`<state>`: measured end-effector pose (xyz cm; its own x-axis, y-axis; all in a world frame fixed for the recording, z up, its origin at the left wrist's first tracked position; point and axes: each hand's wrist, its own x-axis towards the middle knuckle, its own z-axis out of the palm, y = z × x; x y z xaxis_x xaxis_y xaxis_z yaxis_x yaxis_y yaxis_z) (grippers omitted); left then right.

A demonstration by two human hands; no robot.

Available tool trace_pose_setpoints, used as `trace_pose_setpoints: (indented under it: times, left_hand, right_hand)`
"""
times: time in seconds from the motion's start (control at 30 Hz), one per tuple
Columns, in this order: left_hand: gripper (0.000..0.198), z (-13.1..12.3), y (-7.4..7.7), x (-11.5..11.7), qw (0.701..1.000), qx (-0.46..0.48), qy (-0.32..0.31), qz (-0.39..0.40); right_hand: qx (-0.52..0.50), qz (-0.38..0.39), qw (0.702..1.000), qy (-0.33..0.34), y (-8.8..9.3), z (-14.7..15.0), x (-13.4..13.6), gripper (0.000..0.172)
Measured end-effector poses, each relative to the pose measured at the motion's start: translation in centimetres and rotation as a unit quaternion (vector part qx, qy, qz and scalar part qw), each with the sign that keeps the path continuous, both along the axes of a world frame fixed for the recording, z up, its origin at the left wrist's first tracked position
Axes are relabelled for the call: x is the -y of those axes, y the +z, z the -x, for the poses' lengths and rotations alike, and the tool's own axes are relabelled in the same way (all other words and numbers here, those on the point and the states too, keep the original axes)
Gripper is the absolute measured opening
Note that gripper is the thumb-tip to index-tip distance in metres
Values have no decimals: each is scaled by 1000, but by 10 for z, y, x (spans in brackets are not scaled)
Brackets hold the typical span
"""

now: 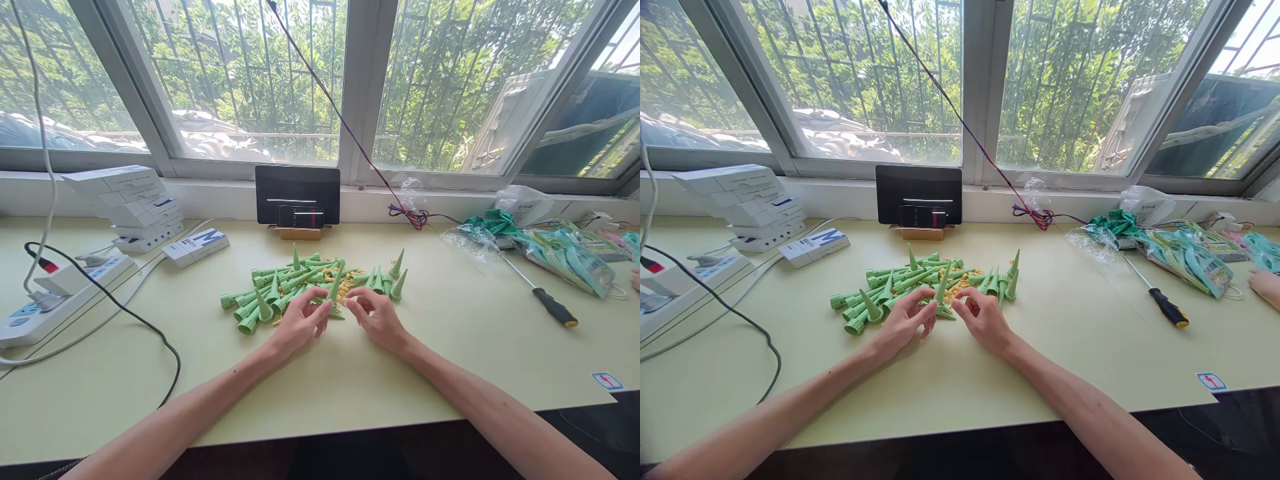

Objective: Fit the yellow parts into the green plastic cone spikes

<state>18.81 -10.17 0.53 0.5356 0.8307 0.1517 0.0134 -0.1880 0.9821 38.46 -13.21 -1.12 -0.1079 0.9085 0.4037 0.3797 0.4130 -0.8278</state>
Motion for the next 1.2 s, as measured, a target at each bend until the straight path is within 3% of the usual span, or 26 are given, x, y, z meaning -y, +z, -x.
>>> trace_pose_setpoints:
  times: [0.27,0.9,1.2]
  left_hand:
    - [30,-1,0,0,1000,6,4,6]
    - [29,0,-3,-2,1000,-7,-16,-3]
    - [27,0,-3,-2,1000,-2,9,-6]
  right_hand:
    - [-4,-23,1000,6,-3,2,0,25]
    - [37,-12,999,11,-4,0,-1,36]
    - [-7,-22,1000,10,-2,1,1,22]
